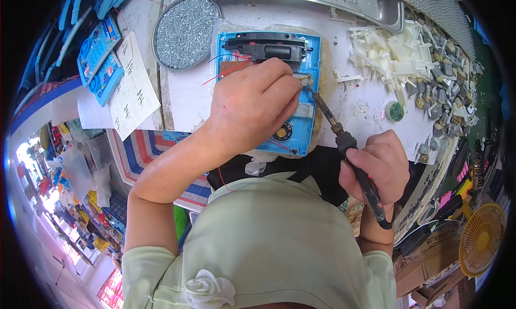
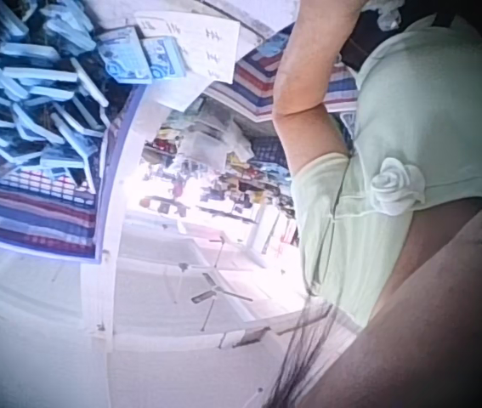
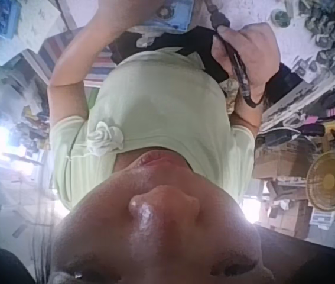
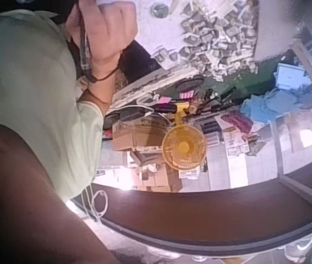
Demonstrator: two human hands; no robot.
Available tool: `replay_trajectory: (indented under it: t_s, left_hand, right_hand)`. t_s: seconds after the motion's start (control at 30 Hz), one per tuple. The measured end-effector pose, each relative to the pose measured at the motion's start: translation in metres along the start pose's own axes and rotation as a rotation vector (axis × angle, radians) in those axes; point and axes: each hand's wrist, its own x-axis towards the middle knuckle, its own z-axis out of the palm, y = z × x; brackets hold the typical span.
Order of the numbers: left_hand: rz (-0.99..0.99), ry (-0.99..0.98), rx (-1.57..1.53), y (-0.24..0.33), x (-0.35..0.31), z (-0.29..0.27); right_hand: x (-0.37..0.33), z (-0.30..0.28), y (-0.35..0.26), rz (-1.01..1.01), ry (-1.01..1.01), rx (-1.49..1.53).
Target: Assembling components of a blue plastic electronic device, including soldering wires and installing small parts.
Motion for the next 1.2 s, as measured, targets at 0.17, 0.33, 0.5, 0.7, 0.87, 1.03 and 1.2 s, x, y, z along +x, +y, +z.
replay_trajectory:
  t_s: [0.17,0.33,0.5,0.7,0.87,1.03,1.2]
  left_hand:
    - [-0.007,-0.022,0.025,0.002,0.001,-0.002]
    - [-0.008,-0.01,0.022,0.002,0.0,-0.001]
    - [-0.002,0.001,0.029,0.001,-0.001,0.0]
    - [0.01,0.024,0.035,0.001,-0.002,0.001]
    - [0.007,0.037,0.042,0.003,-0.002,0.0]
    - [0.017,0.046,0.038,0.002,-0.002,0.001]
    - [-0.029,0.049,0.031,0.003,-0.003,-0.004]
  right_hand:
    - [-0.001,-0.003,0.002,0.002,0.015,0.007]
    - [-0.001,-0.011,-0.002,0.024,-0.023,0.009]
    - [-0.001,-0.009,-0.002,0.032,0.025,0.007]
    - [-0.002,-0.009,-0.002,0.041,0.046,0.006]
    - [-0.004,-0.008,-0.001,0.039,0.051,0.008]
    - [-0.003,-0.006,-0.002,0.034,0.067,0.012]
    - [-0.003,-0.007,-0.002,0.031,0.065,0.014]
